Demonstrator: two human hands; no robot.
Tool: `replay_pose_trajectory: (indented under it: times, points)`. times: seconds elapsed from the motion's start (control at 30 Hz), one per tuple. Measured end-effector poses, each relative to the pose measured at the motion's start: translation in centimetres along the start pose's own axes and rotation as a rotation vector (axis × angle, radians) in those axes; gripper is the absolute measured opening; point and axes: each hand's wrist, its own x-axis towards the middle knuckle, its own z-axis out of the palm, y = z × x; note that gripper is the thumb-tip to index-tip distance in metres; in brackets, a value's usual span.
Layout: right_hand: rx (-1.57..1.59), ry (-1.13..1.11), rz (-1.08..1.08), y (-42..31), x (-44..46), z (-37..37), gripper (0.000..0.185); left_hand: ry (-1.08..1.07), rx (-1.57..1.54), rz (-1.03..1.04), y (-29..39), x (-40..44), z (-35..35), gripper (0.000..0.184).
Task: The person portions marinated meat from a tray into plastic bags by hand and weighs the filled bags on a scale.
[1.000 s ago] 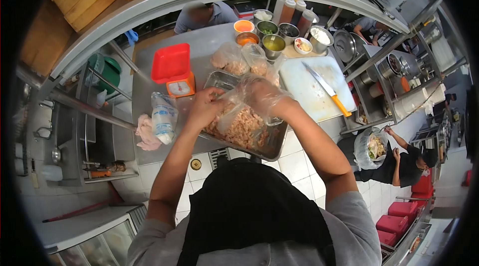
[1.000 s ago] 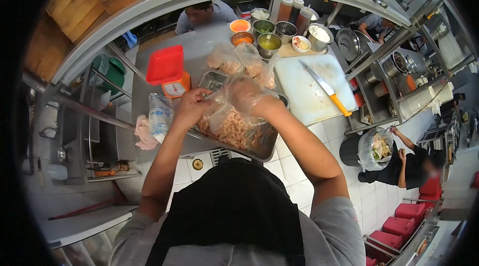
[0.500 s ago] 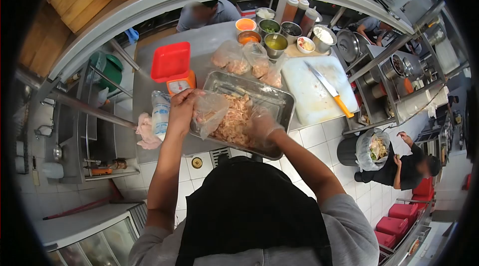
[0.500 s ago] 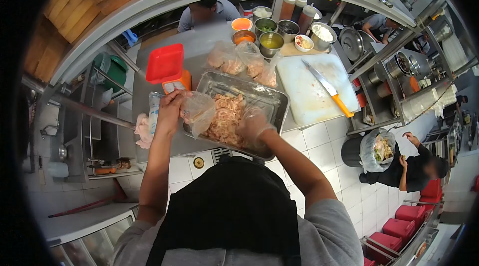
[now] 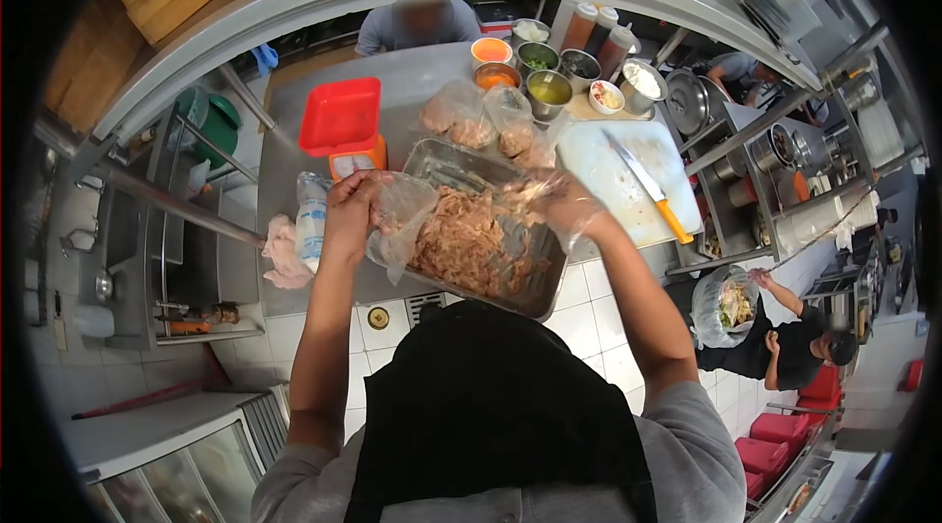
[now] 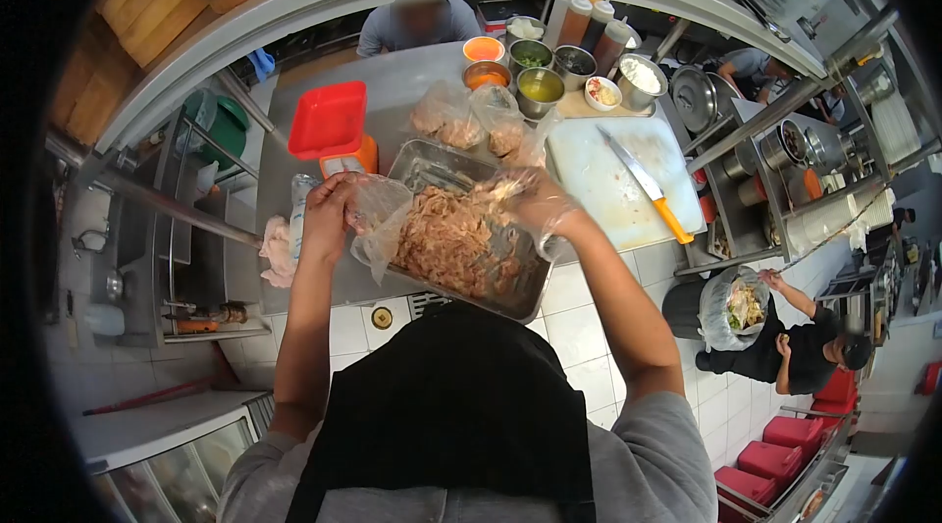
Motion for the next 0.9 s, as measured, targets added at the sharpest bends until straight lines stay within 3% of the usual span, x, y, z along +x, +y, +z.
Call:
replay_pose_trajectory:
  times: [0.13,0.17,0.27,0.3,0.4,0.5,0.6,0.73,0.8,0.9]
  points:
    - [0.125,0.019,0.007,-6.7,-1.0,-1.1,0.034,0.030,-0.019,0.007,0.5,0.0,-0.3,0.022]
    - [0.226,0.050,-0.017,-6.2,-0.7,-0.9,0.035,0.037,-0.024,0.017,0.6,0.0,-0.4,0.022]
    - [0.128,-0.009,-0.026,0.4,1.8,-0.5,0.040,0.042,-0.030,0.056,0.9,-0.1,-0.6,0.022]
    - [0.005,-0.020,-0.108,0.8,2.2,0.3,0.044,0.046,-0.032,0.050,1.0,-0.3,-0.5,0.022]
    - [-0.494,-0.045,0.004,2.2,3.8,3.4,0.043,0.052,-0.036,0.035,1.3,-0.7,-0.4,0.022]
    - [-0.948,-0.098,-0.146,6.3,6.4,5.9,0.040,0.046,-0.036,0.026,0.7,-0.8,-0.5,0.021]
    - [-0.976,0.041,-0.168,15.5,8.8,7.3,0.045,0.031,-0.012,0.031,0.5,-1.0,-0.9,0.022]
    - [-0.599,-0.121,0.075,6.4,6.7,4.1,0.045,0.044,-0.020,0.033,0.9,-1.6,-0.9,0.022]
    - [-0.143,-0.039,0.055,6.5,6.2,1.5,0.042,0.054,-0.034,0.029,0.8,-1.7,-0.9,0.022]
    - [0.188,-0.124,-0.053,0.8,5.7,-1.7,0.039,0.051,-0.035,0.021,0.9,-1.3,-0.8,0.022]
